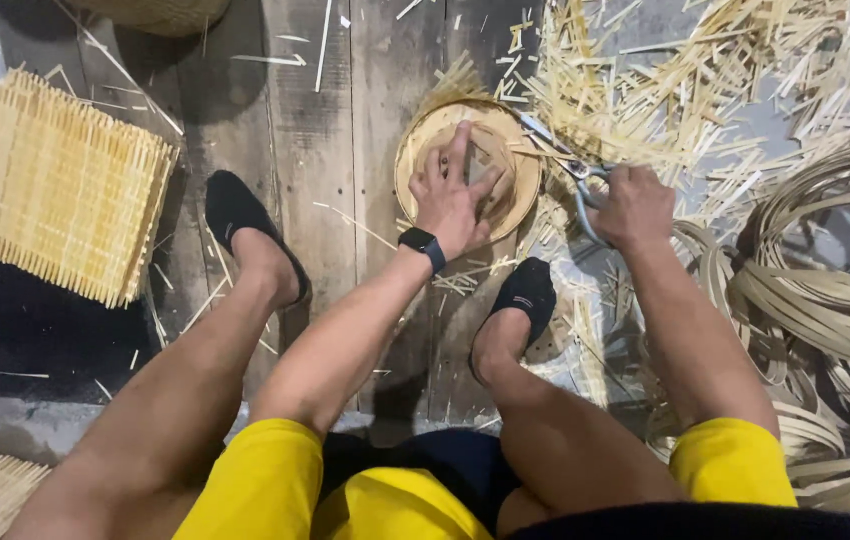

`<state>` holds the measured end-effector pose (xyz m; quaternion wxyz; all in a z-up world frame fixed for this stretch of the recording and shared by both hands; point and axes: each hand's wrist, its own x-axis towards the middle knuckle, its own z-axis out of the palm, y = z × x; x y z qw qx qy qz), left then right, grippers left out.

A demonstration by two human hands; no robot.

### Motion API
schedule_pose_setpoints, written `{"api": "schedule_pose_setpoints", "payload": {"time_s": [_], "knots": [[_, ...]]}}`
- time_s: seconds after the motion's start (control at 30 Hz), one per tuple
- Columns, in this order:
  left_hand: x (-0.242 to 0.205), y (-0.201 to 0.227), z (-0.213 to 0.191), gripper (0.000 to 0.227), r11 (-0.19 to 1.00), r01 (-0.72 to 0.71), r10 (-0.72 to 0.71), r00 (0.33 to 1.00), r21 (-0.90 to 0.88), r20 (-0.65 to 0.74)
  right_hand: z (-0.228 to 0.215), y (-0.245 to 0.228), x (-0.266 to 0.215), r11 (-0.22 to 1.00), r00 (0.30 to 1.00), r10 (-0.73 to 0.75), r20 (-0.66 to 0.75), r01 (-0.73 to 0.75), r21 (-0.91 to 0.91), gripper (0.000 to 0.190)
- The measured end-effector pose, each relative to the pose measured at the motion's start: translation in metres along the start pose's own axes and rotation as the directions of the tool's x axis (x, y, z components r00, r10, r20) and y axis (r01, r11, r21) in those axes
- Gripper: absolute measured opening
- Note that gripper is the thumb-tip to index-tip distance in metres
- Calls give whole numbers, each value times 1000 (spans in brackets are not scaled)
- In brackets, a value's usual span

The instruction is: Assembling and trimming bamboo mats to fit circular sieve frames using a wooden mold and scissors.

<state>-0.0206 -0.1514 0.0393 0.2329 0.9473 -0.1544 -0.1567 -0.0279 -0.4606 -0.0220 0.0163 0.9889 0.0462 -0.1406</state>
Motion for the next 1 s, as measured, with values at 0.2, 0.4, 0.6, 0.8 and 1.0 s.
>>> {"api": "schedule_pose_setpoints", "payload": {"time_s": [0.2, 0.4, 0.6, 0.8, 1.0], "knots": [[-1, -14, 3, 74, 979, -202, 202, 979, 28, -8, -7, -8, 12, 999, 998, -17, 59, 19, -49, 46], [6, 5, 6, 116, 975, -62, 5, 967, -215, -256, -52, -19, 14, 995, 959, 62, 276, -83, 62, 49], [12, 2, -7, 125, 981, -67, 54, 996, -181, -74, -50, -35, 13, 996, 995, -52, -84, 46, -72, 59], [5, 20, 3, 120, 979, -1, -63, 949, -205, -308, 14, 6, 9, 1000, 1000, -24, 5, 24, 5, 36], [1, 27, 4, 112, 989, 71, -83, 993, -131, -81, -49, -35, 10, 992, 951, -103, -291, 78, -96, 60]]}}
